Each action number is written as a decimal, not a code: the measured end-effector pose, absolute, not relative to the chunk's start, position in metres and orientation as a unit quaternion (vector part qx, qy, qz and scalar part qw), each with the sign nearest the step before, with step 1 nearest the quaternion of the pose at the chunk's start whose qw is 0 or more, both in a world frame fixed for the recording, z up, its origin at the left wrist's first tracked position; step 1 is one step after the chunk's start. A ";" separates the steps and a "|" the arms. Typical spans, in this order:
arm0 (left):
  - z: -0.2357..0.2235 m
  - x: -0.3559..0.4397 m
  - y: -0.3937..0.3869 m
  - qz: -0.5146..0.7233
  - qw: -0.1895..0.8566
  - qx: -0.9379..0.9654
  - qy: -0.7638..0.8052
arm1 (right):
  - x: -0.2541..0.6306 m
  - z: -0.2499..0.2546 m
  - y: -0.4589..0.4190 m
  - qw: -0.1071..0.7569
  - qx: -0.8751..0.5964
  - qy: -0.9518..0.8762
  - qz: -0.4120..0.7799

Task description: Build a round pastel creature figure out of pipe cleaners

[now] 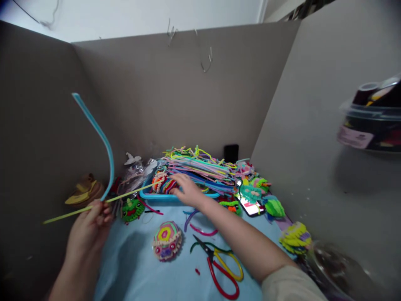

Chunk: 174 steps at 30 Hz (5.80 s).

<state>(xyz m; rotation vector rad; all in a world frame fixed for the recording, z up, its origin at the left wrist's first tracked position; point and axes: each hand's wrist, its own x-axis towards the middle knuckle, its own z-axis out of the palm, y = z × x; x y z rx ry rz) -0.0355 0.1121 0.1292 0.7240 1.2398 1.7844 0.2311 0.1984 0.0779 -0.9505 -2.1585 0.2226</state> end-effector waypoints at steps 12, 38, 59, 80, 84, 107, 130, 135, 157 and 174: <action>0.102 -0.042 0.074 0.724 0.561 0.116 0.384 | 0.226 0.068 0.140 0.161 -0.492 -0.851 0.088; 0.020 -0.029 -0.043 0.635 0.586 0.234 0.444 | 0.171 0.039 -0.032 0.497 -0.408 -0.536 0.547; 0.020 -0.042 -0.041 0.693 0.496 0.268 0.449 | 0.198 0.019 -0.035 0.501 -0.496 -0.554 0.442; 0.043 -0.004 0.041 0.602 0.526 0.366 0.477 | 0.162 0.031 0.000 0.302 -0.469 -0.767 0.318; 0.059 -0.003 0.073 0.647 0.519 0.334 0.448 | 0.156 0.022 0.024 0.306 -0.461 -0.775 0.306; 0.023 0.026 0.073 0.427 0.648 0.415 0.476 | 0.191 0.019 0.041 0.468 -0.376 -0.782 0.167; 0.030 0.039 0.063 0.461 0.602 0.406 0.511 | 0.194 0.014 0.043 0.455 -0.377 -0.789 0.167; 0.030 0.037 0.059 0.434 0.576 0.468 0.512 | 0.194 0.014 0.042 0.446 -0.380 -0.791 0.174; 0.020 0.024 0.060 0.413 0.114 0.846 0.318 | 0.192 0.022 0.038 0.482 -0.430 -0.727 0.233; 0.018 0.026 0.062 0.397 0.155 0.838 0.342 | 0.195 0.021 0.043 0.485 -0.472 -0.660 0.325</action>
